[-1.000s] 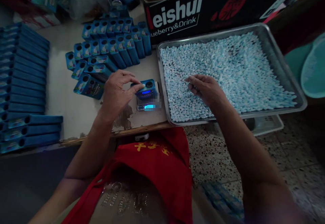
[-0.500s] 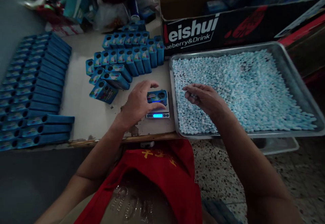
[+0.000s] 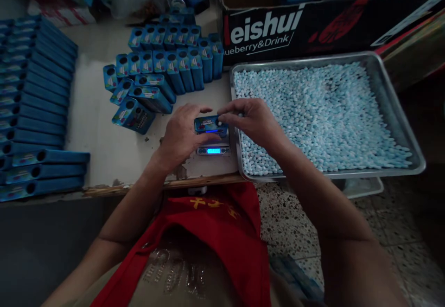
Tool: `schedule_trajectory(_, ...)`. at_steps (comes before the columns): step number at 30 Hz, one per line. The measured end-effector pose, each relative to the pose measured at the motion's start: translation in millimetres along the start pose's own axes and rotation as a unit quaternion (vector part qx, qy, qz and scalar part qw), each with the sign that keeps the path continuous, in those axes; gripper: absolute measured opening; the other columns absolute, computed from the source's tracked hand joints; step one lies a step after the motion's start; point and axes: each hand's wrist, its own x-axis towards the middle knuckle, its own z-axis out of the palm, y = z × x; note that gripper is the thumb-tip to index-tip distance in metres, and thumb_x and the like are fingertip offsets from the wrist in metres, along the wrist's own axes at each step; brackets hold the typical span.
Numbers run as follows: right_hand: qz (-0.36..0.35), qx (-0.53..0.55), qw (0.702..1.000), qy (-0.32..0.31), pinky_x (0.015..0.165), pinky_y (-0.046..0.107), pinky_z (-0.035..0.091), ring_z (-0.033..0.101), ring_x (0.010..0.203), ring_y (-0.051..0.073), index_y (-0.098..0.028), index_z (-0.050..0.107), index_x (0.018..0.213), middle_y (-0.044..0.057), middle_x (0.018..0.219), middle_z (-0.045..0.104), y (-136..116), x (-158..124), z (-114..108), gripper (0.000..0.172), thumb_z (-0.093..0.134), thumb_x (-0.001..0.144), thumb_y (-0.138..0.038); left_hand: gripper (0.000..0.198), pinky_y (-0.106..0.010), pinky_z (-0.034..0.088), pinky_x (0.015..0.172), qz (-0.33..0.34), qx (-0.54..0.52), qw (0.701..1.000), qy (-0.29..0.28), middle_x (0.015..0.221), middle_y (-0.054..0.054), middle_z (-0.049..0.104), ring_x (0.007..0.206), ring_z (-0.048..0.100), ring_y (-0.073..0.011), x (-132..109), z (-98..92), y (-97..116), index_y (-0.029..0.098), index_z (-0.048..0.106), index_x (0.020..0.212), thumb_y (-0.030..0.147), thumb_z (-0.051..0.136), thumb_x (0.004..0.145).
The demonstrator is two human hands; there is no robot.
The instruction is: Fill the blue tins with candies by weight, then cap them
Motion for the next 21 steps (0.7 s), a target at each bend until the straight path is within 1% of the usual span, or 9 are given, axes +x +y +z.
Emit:
schedule_trajectory(2, 0.013, 0.031, 0.999, 0.024, 0.060, 0.032, 0.038, 0.054, 0.070, 0.017, -0.026, 0.087, 0.086, 0.001, 0.072, 0.065, 2, -2, -4, 0.008, 0.090, 0.089, -0.033, 0.055, -0.050, 0.058, 0.116, -0.005, 0.009, 1.000, -0.005, 0.134, -0.008, 0.078, 0.131, 0.072, -0.0334, 1, 0.5, 0, 0.024, 0.072, 0.135, 0.033, 0.101, 0.089)
schedule_trajectory(5, 0.041, 0.105, 0.992, 0.049, 0.055, 0.030, 0.028, 0.038, 0.060, 0.013, -0.026, 0.086, 0.086, -0.001, 0.065, 0.054, 6, -7, -13, 0.016, 0.091, 0.088, -0.040, 0.053, -0.050, 0.057, 0.117, -0.004, 0.012, 1.000, -0.009, 0.132, -0.008, 0.077, 0.131, 0.072, -0.0334, 2, 1.5, 2, 0.024, 0.073, 0.133, 0.030, 0.101, 0.088)
schedule_trajectory(8, 0.066, 0.148, 0.986, 0.047, 0.053, 0.030, 0.021, 0.031, 0.057, 0.011, -0.027, 0.082, 0.083, -0.003, 0.062, 0.048, 11, -9, -18, 0.027, 0.097, 0.082, -0.050, 0.050, -0.050, 0.057, 0.117, 0.007, 0.001, 1.000, -0.009, 0.132, -0.009, 0.078, 0.132, 0.072, -0.0340, 3, 2.3, 4, 0.026, 0.073, 0.132, 0.026, 0.100, 0.089)
schedule_trajectory(10, 0.078, 0.152, 0.984, 0.045, 0.053, 0.031, 0.021, 0.031, 0.057, 0.011, -0.027, 0.080, 0.083, -0.003, 0.062, 0.047, 15, -10, -20, 0.034, 0.100, 0.079, -0.055, 0.049, -0.050, 0.056, 0.117, 0.011, -0.004, 1.000, -0.011, 0.132, -0.009, 0.078, 0.132, 0.071, -0.0346, 3, 2.6, 6, 0.027, 0.073, 0.131, 0.025, 0.099, 0.090)
schedule_trajectory(12, 0.086, 0.147, 0.984, 0.042, 0.052, 0.031, 0.021, 0.032, 0.057, 0.012, -0.027, 0.079, 0.085, -0.003, 0.063, 0.047, 20, -10, -22, 0.038, 0.101, 0.079, -0.058, 0.049, -0.051, 0.056, 0.117, 0.009, -0.004, 1.000, -0.012, 0.133, -0.009, 0.078, 0.132, 0.071, -0.0349, 2, 3.2, 7, 0.028, 0.074, 0.131, 0.024, 0.099, 0.089)
schedule_trajectory(16, 0.087, 0.133, 0.987, 0.033, 0.053, 0.034, 0.025, 0.035, 0.058, 0.013, -0.029, 0.078, 0.087, -0.001, 0.067, 0.049, 27, -9, -23, 0.036, 0.096, 0.086, -0.060, 0.048, -0.049, 0.056, 0.115, -0.001, 0.006, 1.000, -0.020, 0.133, -0.009, 0.077, 0.131, 0.070, -0.0347, 4, 6.6, 8, 0.027, 0.074, 0.131, 0.024, 0.098, 0.090)
schedule_trajectory(21, 0.089, 0.152, 0.984, 0.024, 0.053, 0.032, 0.027, 0.037, 0.060, 0.013, -0.029, 0.079, 0.088, -0.002, 0.069, 0.052, 23, -5, -21, 0.033, 0.098, 0.084, -0.055, 0.054, -0.048, 0.054, 0.117, -0.006, 0.020, 0.999, -0.033, 0.137, -0.011, 0.077, 0.134, 0.069, -0.0352, 7, 12.8, 9, 0.023, 0.073, 0.137, 0.021, 0.098, 0.089)
